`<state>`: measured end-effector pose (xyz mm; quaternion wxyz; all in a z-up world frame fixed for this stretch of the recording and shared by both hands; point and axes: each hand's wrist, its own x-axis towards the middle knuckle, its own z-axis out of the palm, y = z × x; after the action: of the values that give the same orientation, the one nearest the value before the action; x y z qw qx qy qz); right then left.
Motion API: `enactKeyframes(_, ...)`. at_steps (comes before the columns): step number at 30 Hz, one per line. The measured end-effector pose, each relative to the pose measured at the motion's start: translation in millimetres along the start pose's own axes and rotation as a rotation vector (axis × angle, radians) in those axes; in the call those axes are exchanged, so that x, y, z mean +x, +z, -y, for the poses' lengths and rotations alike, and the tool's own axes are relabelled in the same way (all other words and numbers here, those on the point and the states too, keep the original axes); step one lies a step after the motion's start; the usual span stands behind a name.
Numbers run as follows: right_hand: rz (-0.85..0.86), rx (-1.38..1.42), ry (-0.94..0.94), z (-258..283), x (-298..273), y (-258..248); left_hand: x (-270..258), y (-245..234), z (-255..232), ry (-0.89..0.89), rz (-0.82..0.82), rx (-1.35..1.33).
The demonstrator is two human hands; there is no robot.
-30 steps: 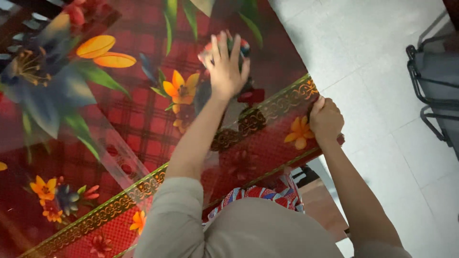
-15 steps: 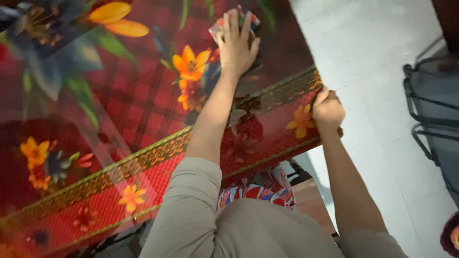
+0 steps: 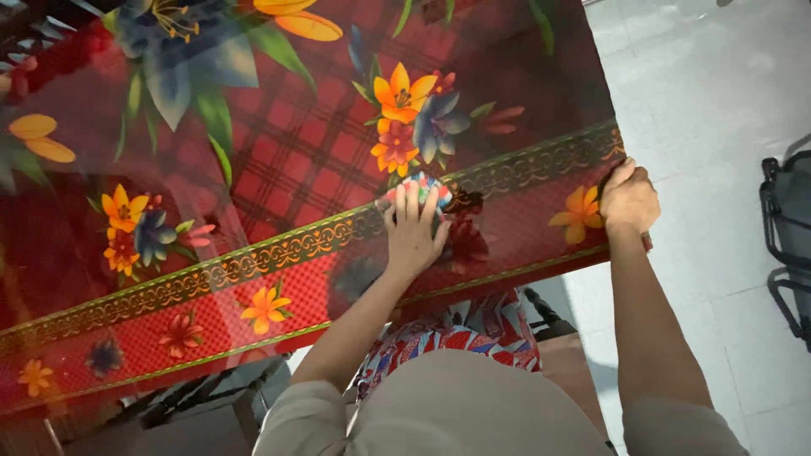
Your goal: Wiping down a floral-patterned table with a cleaning cloth.
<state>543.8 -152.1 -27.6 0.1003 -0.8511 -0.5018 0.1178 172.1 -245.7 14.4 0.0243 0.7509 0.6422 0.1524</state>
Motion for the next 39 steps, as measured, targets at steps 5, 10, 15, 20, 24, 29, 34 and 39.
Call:
enactKeyframes(5, -0.109, -0.027, -0.058, -9.5, 4.6, 15.8, 14.1, 11.7, -1.3, 0.002, -0.051, 0.034)
enactKeyframes(10, -0.107, -0.013, -0.063, -10.7, -0.7, 13.5, 109.2, 35.2, 7.6, -0.022, -0.05, 0.042)
enactKeyframes(15, -0.089, 0.002, -0.074, -6.3, 1.0, 9.1, 206.1, 60.2, 17.3, -0.037, -0.111, 0.1)
enactKeyframes(20, -0.047, -0.05, -0.054, -20.8, 4.8, 24.1, 302.9, 89.5, 29.6, -0.061, 0.06, 0.089)
enactKeyframes(24, -0.051, -0.058, -0.056, -12.1, 3.9, 12.6, 351.2, 118.3, 32.8, -0.119, 0.028, 0.098)
enactKeyframes(29, -0.029, -0.049, -0.006, -8.0, 3.7, 13.5, 341.2, 116.3, 32.1, -0.18, -0.005, 0.058)
enactKeyframes(34, -0.071, -0.012, -0.067, -4.7, 1.3, 6.9, 266.8, 89.7, 28.4, -0.141, -0.052, 0.049)
enactKeyframes(39, -0.034, 0.001, -0.034, -1.1, 4.5, 1.1, 176.3, 52.3, 25.3, -0.128, -0.065, 0.009)
